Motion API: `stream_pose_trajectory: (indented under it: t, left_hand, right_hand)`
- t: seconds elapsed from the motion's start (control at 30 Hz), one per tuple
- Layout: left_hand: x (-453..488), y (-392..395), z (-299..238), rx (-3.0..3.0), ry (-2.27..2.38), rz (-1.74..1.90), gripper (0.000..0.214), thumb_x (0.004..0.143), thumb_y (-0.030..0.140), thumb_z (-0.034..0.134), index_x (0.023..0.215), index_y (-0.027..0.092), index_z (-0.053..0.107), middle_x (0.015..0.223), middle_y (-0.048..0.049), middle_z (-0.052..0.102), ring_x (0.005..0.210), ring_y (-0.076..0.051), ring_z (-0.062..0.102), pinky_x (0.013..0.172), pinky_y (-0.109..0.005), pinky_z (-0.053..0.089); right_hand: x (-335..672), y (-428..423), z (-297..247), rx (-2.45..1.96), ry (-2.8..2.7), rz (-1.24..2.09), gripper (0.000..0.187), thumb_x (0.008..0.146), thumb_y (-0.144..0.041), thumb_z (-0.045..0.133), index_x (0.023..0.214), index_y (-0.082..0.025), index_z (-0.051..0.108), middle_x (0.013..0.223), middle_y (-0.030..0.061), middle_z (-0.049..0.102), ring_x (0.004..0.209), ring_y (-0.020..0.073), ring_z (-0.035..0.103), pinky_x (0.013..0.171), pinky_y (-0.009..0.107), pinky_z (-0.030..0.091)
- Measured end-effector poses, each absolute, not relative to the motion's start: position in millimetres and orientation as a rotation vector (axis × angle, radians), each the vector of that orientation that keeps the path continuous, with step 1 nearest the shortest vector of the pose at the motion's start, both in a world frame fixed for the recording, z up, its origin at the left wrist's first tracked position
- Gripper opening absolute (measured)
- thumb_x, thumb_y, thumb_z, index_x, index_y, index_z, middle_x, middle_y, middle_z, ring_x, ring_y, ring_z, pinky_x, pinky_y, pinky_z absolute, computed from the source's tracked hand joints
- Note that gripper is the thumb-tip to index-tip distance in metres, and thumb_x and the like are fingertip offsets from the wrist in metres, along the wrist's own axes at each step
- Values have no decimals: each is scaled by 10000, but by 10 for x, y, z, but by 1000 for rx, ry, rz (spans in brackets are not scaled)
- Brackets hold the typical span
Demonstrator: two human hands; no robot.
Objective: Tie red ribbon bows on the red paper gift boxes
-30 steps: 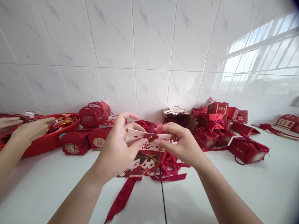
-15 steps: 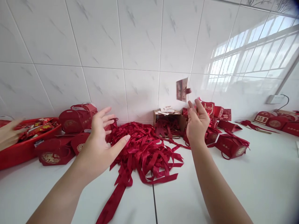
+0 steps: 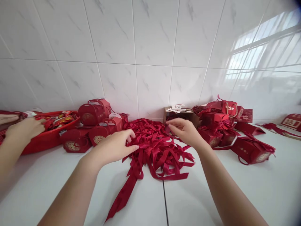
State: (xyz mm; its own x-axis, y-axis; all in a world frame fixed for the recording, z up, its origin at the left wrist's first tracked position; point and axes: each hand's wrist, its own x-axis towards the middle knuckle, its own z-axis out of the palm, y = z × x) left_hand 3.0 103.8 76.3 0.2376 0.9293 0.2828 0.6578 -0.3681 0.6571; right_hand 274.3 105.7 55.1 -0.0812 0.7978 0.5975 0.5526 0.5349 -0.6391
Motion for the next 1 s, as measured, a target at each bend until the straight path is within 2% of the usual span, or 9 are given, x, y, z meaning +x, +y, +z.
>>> stream_pose_trajectory:
  t: [0.1, 0.2, 0.33, 0.47, 0.6, 0.73, 0.83, 0.9, 1.0]
  left_hand:
    - [-36, 1250, 527, 2252, 1356, 431, 265, 585, 344, 771, 493, 166, 597, 405, 7, 574, 273, -99, 432, 279, -180, 235]
    - [-37, 1396, 274, 2227, 1293, 368, 424, 658, 420, 725, 399, 164, 507, 262, 32, 435, 185, -78, 334, 254, -178, 232]
    - [29, 1458, 98, 2173, 1295, 364, 590, 827, 565, 499, 376, 194, 414, 228, 33, 372, 161, -79, 317, 270, -178, 280]
    - [89, 1513, 99, 2152, 1379, 290, 655, 768, 640, 515, 304, 209, 350, 214, 14, 364, 146, -87, 306, 245, -194, 254]
    - [155, 1435, 250, 2112, 1414, 104, 634, 674, 659, 597, 285, 189, 424, 271, -65, 496, 202, -140, 416, 267, -229, 314]
    - [344, 1136, 468, 2200, 1191, -276, 411, 645, 570, 662, 519, 181, 632, 517, -70, 673, 423, -172, 571, 370, -220, 366]
    - [638, 904, 416, 2341, 889, -321, 365, 631, 562, 682, 737, 213, 689, 656, -37, 697, 567, -188, 611, 436, -227, 386]
    - [884, 789, 198, 2167, 587, -469, 357, 643, 514, 715, 863, 234, 688, 682, -11, 683, 648, -192, 645, 542, -247, 464]
    - [1201, 711, -270, 1657, 256, -600, 725, 542, 376, 841, 1195, 237, 559, 759, 12, 655, 661, -193, 665, 648, -311, 545]
  right_hand:
    - [2657, 1049, 411, -1268, -2151, 458, 186, 804, -248, 566, 886, -213, 730, 873, 35, 726, 757, 184, 659, 680, 307, 524]
    - [2468, 1038, 259, -1295, -2287, 386, 134, 794, -231, 577, 753, -211, 704, 755, 21, 706, 656, 169, 634, 570, 278, 485]
    - [2201, 1014, 53, -1219, -2253, 215, 80, 711, -154, 641, 712, -215, 590, 643, -8, 611, 527, 146, 557, 414, 241, 402]
    - [2062, 1017, -145, -1183, -2220, 193, 301, 590, -38, 679, 805, -232, 592, 740, -12, 600, 525, 135, 550, 383, 228, 389]
    - [2083, 1097, -158, -1298, -2062, 275, 219, 626, 4, 599, 619, -215, 607, 570, -12, 595, 495, 147, 554, 438, 249, 405]
    - [2252, 1125, 145, -1347, -1866, 269, 118, 764, -139, 546, 740, -188, 651, 601, 9, 638, 531, 146, 584, 523, 267, 456]
    - [2415, 950, 478, -1152, -1536, 252, 130, 809, -249, 562, 855, -178, 661, 681, 26, 668, 585, 155, 621, 541, 272, 487]
    - [2526, 738, 680, -936, -1343, 104, 117, 797, -219, 606, 882, -187, 680, 773, 45, 688, 682, 173, 647, 598, 293, 508]
    - [2684, 414, 878, -704, -1256, -76, 208, 870, -193, 553, 1042, -220, 666, 1045, 87, 657, 946, 200, 627, 802, 352, 504]
